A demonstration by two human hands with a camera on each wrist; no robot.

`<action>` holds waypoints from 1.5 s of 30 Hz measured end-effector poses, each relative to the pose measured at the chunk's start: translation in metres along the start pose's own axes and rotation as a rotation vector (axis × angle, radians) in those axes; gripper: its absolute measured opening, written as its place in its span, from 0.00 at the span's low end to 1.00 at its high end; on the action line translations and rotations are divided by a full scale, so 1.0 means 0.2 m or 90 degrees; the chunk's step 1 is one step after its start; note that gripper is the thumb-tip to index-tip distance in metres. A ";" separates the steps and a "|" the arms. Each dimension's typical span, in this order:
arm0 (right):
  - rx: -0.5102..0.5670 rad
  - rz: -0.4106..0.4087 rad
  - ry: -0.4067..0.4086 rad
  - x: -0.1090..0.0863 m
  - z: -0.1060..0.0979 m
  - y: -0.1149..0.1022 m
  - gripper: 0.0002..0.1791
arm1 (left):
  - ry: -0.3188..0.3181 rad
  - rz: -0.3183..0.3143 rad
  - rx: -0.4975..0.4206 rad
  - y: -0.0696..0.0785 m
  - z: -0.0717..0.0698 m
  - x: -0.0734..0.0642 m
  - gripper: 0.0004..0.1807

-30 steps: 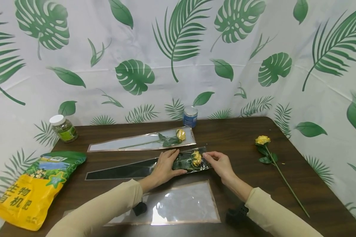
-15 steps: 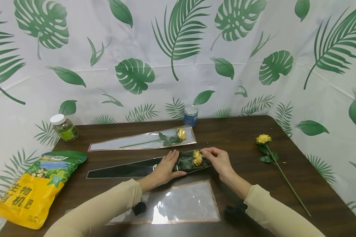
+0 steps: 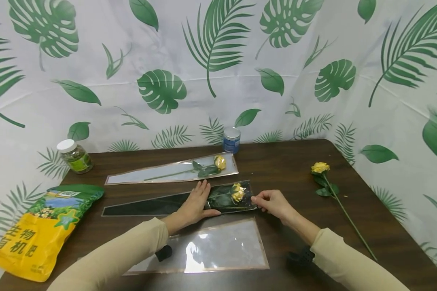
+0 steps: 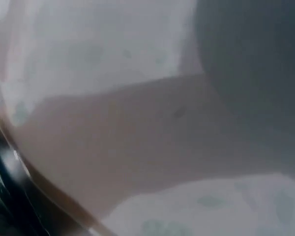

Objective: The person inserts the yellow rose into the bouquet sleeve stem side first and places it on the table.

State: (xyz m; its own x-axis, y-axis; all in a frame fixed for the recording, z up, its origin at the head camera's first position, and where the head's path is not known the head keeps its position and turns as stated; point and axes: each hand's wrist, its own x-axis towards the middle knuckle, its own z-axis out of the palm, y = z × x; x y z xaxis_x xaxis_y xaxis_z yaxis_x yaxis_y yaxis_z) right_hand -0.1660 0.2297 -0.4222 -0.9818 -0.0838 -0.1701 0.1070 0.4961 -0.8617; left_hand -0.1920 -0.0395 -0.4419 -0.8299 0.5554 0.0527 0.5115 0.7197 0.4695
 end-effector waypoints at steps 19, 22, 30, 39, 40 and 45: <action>-0.011 -0.009 0.003 0.01 -0.02 0.05 0.15 | -0.055 0.007 0.039 -0.06 -0.05 -0.03 0.52; 0.001 0.005 0.013 -0.03 -0.05 0.07 0.16 | -0.032 0.026 0.028 -0.03 -0.08 -0.05 0.51; -0.039 -0.049 0.010 -0.24 -0.08 0.12 0.17 | 0.048 0.213 0.055 0.23 -0.05 -0.17 0.37; -0.215 -0.200 0.067 -0.33 0.02 0.16 0.22 | 0.023 0.291 0.180 0.31 0.14 -0.17 0.45; -0.235 -0.209 0.073 -0.34 0.03 0.17 0.23 | 0.029 0.290 0.181 0.31 0.14 -0.16 0.45; -0.309 -0.226 0.100 -0.35 0.07 0.16 0.26 | 0.042 0.303 0.170 0.28 0.14 -0.12 0.46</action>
State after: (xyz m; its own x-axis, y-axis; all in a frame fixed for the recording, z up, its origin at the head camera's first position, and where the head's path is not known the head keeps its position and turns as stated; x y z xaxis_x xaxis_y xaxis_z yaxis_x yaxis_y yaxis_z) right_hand -0.0925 0.2383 -0.4446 -0.9599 -0.2056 0.1907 -0.2770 0.8011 -0.5305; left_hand -0.1369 -0.0008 -0.4423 -0.5014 0.8239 0.2643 0.8652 0.4814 0.1406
